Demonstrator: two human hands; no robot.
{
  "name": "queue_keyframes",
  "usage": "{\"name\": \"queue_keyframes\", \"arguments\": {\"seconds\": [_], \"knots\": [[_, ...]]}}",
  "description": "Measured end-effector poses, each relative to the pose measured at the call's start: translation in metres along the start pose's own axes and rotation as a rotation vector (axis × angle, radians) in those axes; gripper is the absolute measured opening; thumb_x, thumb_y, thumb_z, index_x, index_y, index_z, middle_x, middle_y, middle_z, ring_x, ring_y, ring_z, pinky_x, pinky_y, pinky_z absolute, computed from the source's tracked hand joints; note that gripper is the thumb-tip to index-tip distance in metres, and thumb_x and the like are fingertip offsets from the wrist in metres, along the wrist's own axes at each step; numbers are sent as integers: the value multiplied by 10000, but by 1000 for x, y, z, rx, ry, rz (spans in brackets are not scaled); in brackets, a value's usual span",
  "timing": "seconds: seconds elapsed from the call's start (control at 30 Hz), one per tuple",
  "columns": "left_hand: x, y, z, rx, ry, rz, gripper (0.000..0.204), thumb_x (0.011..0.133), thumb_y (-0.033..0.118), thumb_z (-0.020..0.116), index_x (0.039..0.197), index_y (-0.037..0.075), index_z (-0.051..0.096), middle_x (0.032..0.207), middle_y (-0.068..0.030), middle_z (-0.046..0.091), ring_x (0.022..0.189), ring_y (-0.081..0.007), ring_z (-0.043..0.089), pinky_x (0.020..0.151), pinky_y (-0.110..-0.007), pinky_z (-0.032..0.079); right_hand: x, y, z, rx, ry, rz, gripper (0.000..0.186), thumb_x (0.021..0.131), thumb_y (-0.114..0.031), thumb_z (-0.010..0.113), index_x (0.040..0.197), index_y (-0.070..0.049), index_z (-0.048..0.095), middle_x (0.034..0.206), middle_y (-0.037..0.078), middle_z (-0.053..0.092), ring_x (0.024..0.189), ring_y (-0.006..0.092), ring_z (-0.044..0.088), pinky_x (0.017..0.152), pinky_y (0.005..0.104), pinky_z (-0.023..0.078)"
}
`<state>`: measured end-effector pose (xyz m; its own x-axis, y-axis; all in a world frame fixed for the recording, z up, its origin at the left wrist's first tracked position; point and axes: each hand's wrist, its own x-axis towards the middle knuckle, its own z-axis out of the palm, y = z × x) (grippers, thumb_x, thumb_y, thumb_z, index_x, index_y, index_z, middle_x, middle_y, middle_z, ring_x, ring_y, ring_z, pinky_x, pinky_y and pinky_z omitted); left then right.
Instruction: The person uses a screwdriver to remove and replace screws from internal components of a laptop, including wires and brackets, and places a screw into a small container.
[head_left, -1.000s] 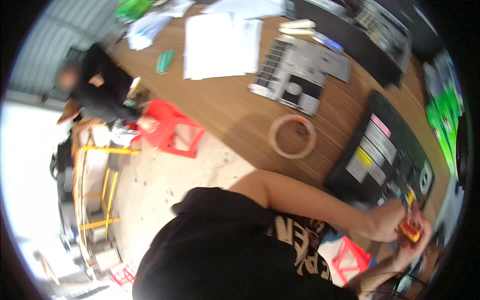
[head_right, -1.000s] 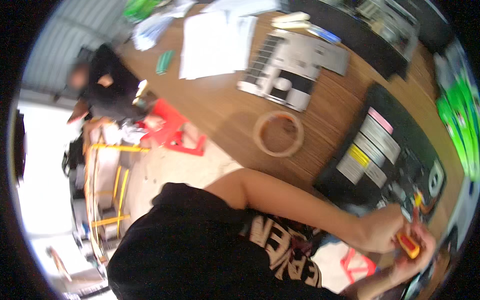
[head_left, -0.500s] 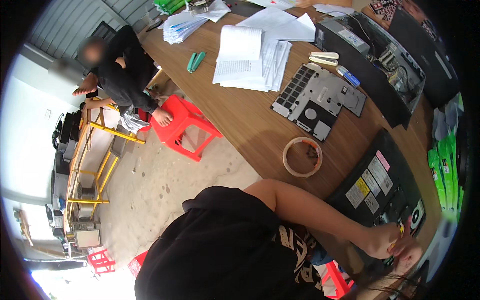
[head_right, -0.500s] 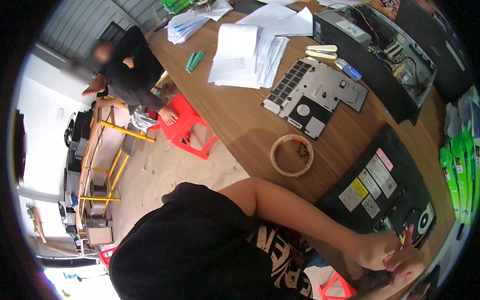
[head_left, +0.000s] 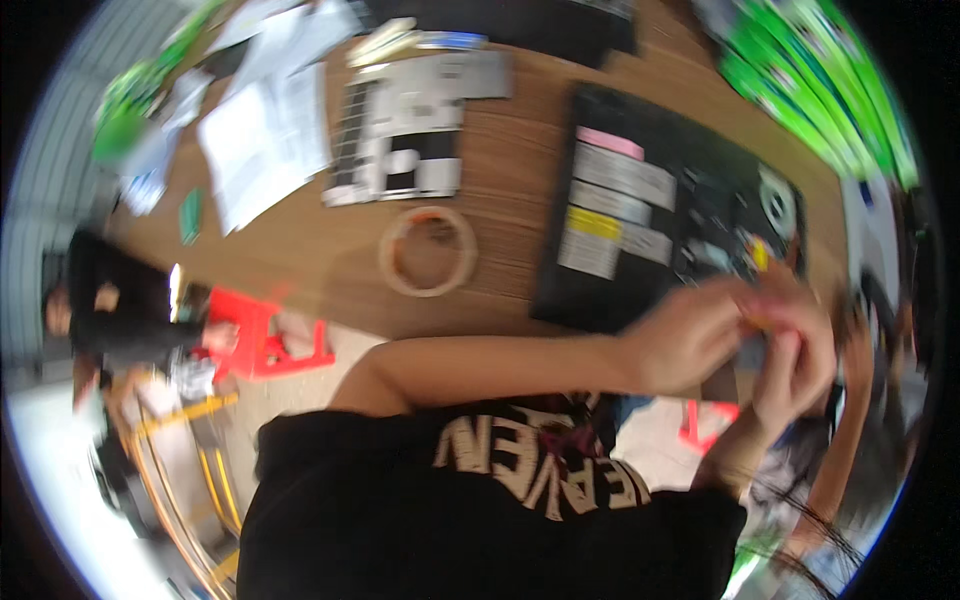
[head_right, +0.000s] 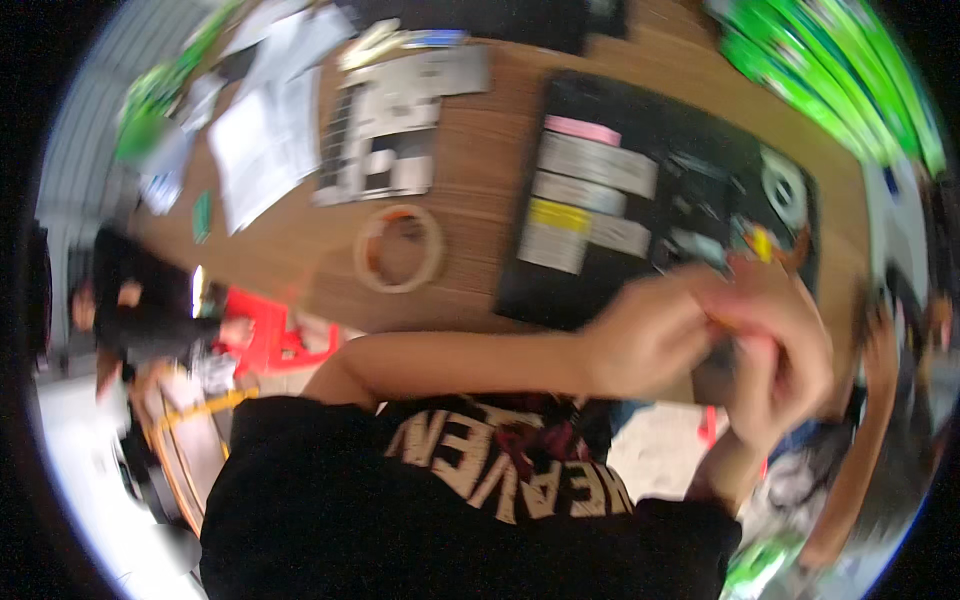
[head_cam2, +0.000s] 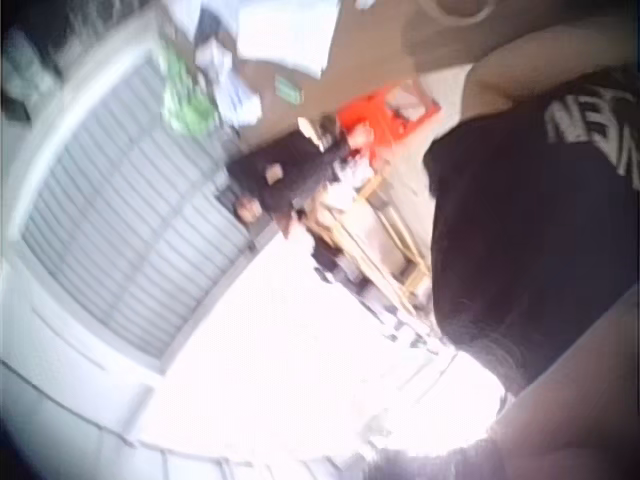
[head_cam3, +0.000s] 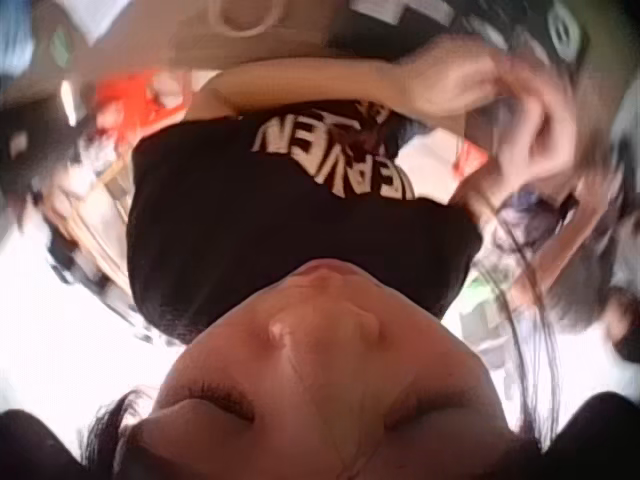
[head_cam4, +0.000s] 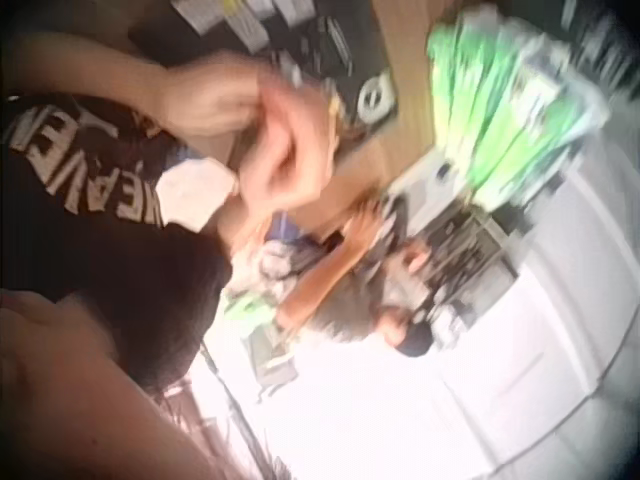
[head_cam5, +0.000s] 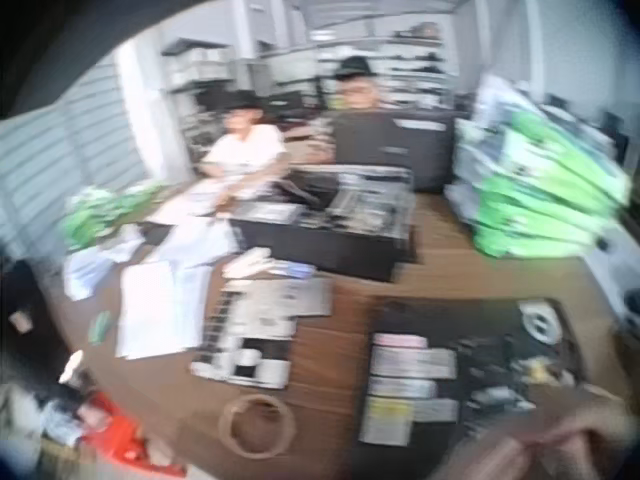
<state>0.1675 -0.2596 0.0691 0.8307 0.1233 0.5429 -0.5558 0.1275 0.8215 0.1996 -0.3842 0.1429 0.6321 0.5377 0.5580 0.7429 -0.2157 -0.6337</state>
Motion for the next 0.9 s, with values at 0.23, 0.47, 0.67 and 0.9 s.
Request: {"name": "queue_keyframes", "arguments": {"seconds": [0.23, 0.47, 0.67, 0.9], "knots": [[45, 18, -45, 280, -388, 45, 164, 825, 135, 650, 936, 17, 620, 883, -140, 605, 805, -309, 608, 680, -367, 471, 56, 8, -46, -47, -502, -153, 300, 905, -177, 507, 1063, 42, 637, 1055, 186, 603, 944, 274, 605, 820, 330, 464], [46, 37, -41, 542, -482, 54, 180, 783, 142, 726, 921, 30, 695, 798, -71, 684, 717, -148, 654, 672, -261, 486, 45, -8, -48, -276, -362, -319, 153, 809, -112, 598, 915, -9, 639, 861, 88, 640, 766, 261, 626, 687, 308, 494], [37, 46, -38, 542, -329, -70, 175, 731, 77, 766, 886, 24, 704, 788, -33, 693, 698, -86, 629, 633, -215, 470, 38, -12, -40, -313, -301, -285, 257, 816, -302, 630, 749, -54, 637, 671, 64, 630, 572, 260, 631, 505, 287, 519], [42, 44, -47, 537, -447, -42, 83, 775, 38, 722, 856, 22, 708, 766, -18, 679, 674, -61, 592, 592, -189, 429, 40, -14, -40, -399, -421, -250, 259, 813, -305, 630, 740, -56, 633, 658, 63, 621, 559, 259, 618, 500, 291, 510]]}}
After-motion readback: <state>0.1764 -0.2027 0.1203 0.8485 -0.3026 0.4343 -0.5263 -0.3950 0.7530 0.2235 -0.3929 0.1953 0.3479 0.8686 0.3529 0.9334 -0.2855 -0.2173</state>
